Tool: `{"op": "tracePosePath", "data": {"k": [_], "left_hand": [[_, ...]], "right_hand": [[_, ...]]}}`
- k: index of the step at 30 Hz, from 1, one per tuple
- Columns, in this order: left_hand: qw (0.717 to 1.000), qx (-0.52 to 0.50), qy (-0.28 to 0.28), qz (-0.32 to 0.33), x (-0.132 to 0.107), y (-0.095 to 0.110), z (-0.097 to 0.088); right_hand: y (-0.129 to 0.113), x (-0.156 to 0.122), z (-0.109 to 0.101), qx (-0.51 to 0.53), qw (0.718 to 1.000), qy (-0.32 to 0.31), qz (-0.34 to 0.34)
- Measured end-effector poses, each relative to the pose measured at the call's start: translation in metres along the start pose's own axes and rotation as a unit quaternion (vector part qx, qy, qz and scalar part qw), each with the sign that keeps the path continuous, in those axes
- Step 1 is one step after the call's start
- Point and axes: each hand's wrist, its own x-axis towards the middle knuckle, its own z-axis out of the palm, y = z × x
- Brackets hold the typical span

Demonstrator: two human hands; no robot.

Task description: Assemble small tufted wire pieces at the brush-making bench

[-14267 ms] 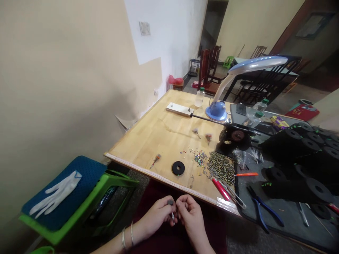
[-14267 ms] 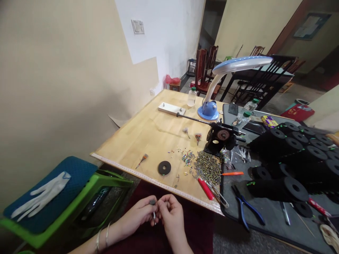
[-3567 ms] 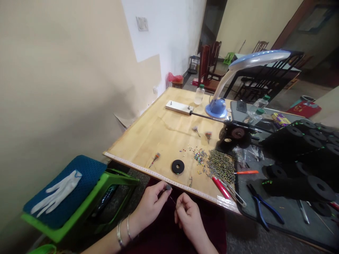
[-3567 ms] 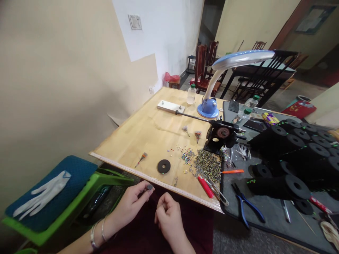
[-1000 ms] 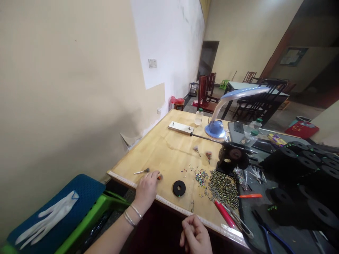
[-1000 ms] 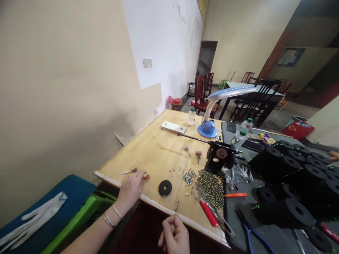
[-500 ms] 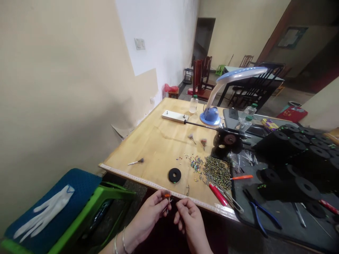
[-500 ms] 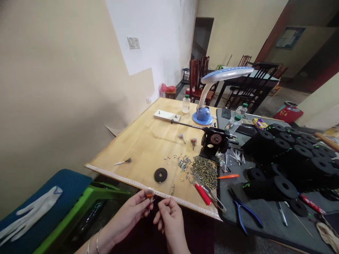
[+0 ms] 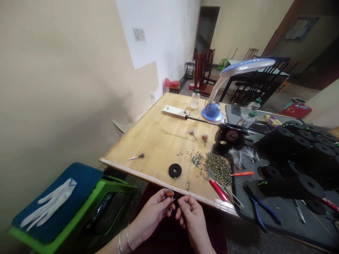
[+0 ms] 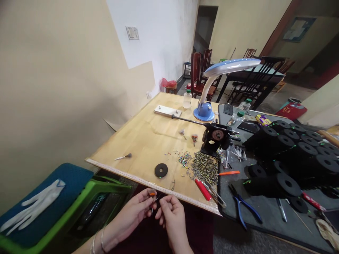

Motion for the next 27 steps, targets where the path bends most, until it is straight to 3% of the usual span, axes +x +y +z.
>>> {"op": "tracePosePath", "data": {"k": [9, 27], "left_hand": [[0.996, -0.075, 0.021, -0.041, 0.0045, -0.0041, -0.0057], [0.998, -0.043, 0.016, -0.038, -0.0002, -0.0005, -0.0029]], "right_hand": [[-0.0017, -0.0049, 0.0049, -0.029, 0.994, -0.086, 0.065], [0.0033, -0.0032, 0.0038, -0.009, 0.993, -0.089, 0.083]]}}
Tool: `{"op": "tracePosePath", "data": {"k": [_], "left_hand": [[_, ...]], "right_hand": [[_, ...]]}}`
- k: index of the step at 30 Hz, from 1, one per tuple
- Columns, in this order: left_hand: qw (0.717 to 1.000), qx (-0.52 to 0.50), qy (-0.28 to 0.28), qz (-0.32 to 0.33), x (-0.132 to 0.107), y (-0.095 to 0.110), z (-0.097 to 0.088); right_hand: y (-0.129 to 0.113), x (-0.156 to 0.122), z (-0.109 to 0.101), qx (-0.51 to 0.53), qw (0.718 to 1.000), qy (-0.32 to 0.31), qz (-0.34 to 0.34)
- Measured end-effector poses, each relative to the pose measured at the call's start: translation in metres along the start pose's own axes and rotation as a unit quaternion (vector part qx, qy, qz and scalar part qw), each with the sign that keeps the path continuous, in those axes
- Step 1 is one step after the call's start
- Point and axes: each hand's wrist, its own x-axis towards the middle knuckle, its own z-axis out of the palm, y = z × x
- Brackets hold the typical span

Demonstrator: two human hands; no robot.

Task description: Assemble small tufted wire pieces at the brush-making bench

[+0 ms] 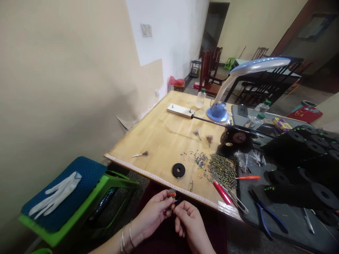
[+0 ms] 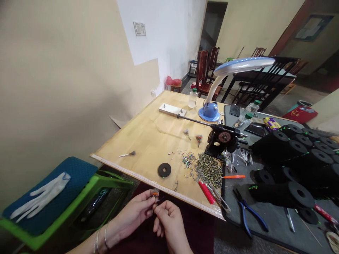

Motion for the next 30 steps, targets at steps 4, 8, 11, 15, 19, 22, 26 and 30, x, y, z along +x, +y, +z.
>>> {"op": "tracePosePath", "data": {"k": [4, 8, 11, 15, 19, 22, 26, 30], "left_hand": [[1.000, 0.026, 0.001, 0.013, -0.001, 0.001, 0.001], [0.997, 0.067, 0.011, 0.035, -0.003, 0.001, 0.003], [0.992, 0.113, 0.010, 0.058, -0.004, 0.001, 0.005], [0.980, 0.179, 0.003, 0.091, -0.005, 0.001, 0.005], [0.969, 0.220, -0.007, 0.114, -0.006, 0.002, 0.004], [0.966, 0.231, -0.018, 0.114, -0.006, 0.003, 0.005], [0.965, 0.236, -0.027, 0.107, -0.006, 0.003, 0.006], [0.966, 0.234, -0.032, 0.101, -0.007, 0.004, 0.007]], "right_hand": [[-0.002, 0.001, -0.001, -0.010, 1.000, 0.016, -0.006], [-0.003, 0.003, -0.003, -0.033, 0.999, 0.028, -0.017], [-0.003, 0.002, -0.003, -0.040, 0.998, 0.037, -0.027], [-0.003, 0.001, -0.004, -0.039, 0.997, 0.043, -0.040], [-0.002, 0.001, -0.005, -0.041, 0.997, 0.049, -0.052], [-0.001, 0.001, -0.006, -0.036, 0.996, 0.067, -0.051], [0.001, 0.003, -0.009, -0.024, 0.994, 0.097, -0.050], [0.003, 0.006, -0.011, -0.018, 0.990, 0.121, -0.067]]}}
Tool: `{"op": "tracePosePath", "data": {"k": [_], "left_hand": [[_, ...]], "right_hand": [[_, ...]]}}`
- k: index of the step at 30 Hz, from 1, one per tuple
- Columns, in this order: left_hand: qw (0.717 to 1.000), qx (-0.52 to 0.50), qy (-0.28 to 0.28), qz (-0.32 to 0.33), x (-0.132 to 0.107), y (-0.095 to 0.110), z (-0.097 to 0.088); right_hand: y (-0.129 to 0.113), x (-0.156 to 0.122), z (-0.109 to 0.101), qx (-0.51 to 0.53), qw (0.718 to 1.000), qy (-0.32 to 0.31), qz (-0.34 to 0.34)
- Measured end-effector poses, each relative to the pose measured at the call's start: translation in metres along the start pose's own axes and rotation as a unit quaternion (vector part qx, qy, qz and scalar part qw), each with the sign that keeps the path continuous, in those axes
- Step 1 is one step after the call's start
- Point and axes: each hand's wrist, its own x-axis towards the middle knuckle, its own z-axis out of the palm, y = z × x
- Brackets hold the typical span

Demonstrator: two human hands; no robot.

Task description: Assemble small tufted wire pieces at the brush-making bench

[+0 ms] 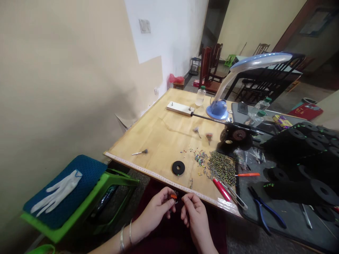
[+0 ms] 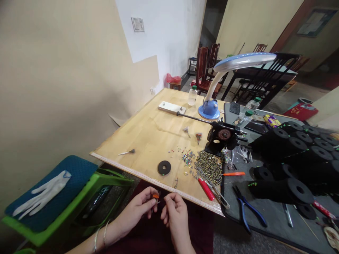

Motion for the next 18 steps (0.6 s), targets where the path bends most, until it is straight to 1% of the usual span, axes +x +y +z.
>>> {"op": "tracePosePath", "data": {"k": [4, 10, 14, 18], "left_hand": [[1.000, -0.023, 0.003, -0.016, -0.0001, -0.0013, 0.0003], [0.989, -0.130, -0.010, -0.070, 0.0002, -0.0034, 0.0016], [0.988, -0.137, -0.001, -0.078, 0.0012, -0.0022, 0.0029], [0.988, -0.134, 0.011, -0.071, 0.0033, -0.0025, 0.0027]], "right_hand": [[0.0015, 0.0007, -0.0004, 0.000, 1.000, 0.002, -0.004], [0.0013, -0.0020, -0.0002, -0.009, 0.999, -0.009, -0.039], [0.0014, -0.0025, -0.0007, -0.020, 0.998, -0.016, -0.054], [0.0004, -0.0032, -0.0002, -0.022, 0.998, -0.018, -0.055]]}}
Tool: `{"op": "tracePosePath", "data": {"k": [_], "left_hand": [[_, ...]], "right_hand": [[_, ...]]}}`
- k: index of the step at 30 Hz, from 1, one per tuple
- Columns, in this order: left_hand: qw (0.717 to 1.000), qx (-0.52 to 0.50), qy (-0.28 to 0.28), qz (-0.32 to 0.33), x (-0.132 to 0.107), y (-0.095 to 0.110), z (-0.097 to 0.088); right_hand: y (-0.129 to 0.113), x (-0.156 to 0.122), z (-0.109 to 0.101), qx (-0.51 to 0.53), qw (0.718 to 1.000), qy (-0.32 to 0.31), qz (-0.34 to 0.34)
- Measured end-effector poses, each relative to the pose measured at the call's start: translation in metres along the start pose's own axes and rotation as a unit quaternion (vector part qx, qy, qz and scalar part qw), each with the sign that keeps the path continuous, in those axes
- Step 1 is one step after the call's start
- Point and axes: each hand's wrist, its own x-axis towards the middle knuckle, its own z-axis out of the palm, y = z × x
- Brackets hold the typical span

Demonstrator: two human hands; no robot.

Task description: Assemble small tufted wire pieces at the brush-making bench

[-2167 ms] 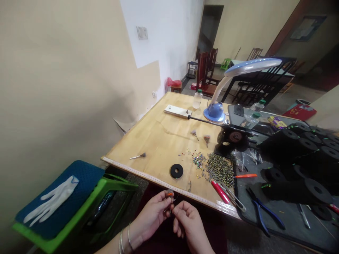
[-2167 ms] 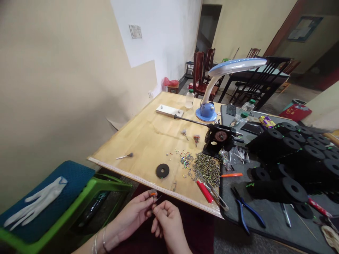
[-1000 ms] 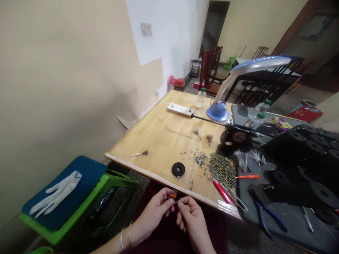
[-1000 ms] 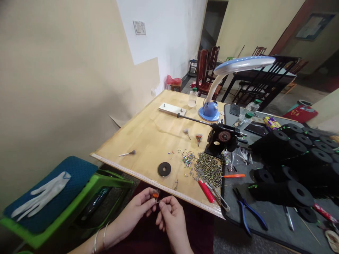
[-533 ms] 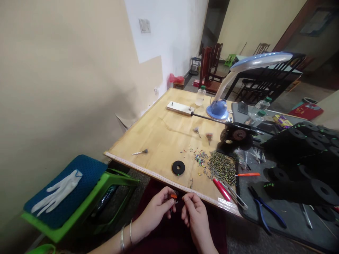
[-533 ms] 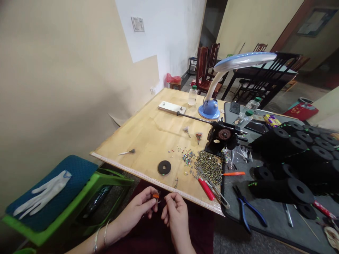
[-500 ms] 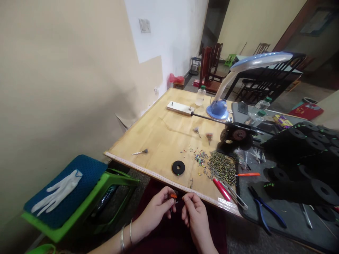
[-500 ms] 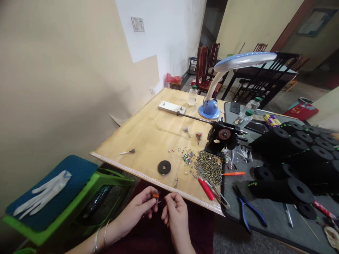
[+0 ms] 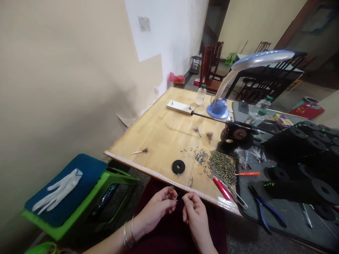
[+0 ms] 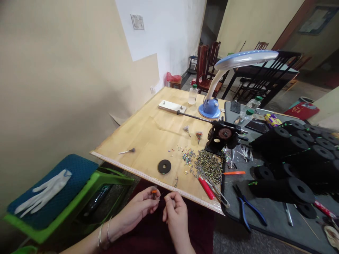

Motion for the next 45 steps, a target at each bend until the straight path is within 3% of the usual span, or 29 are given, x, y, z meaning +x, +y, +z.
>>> {"op": "tracePosePath", "data": {"k": [13, 20, 27, 32, 38, 45], "left_hand": [[0.998, -0.039, -0.019, -0.049, 0.007, -0.008, -0.005], [0.999, 0.040, -0.004, -0.023, 0.004, -0.001, 0.000], [0.989, 0.136, 0.024, 0.043, 0.007, -0.004, -0.003], [0.959, 0.265, 0.032, 0.095, 0.006, -0.003, -0.004], [0.939, 0.324, 0.031, 0.108, 0.005, 0.002, -0.004], [0.852, 0.502, 0.002, 0.144, -0.011, 0.022, -0.009]], "right_hand": [[-0.006, -0.002, 0.003, -0.029, 0.999, -0.005, -0.021], [-0.005, -0.002, 0.003, -0.030, 0.999, -0.007, -0.029], [-0.005, 0.000, 0.004, -0.023, 0.999, -0.023, 0.001], [-0.004, 0.003, 0.004, -0.012, 0.999, -0.038, 0.012], [-0.002, 0.005, 0.001, -0.027, 0.996, -0.080, 0.023], [-0.014, 0.003, -0.003, -0.134, 0.980, -0.144, 0.000]]}}
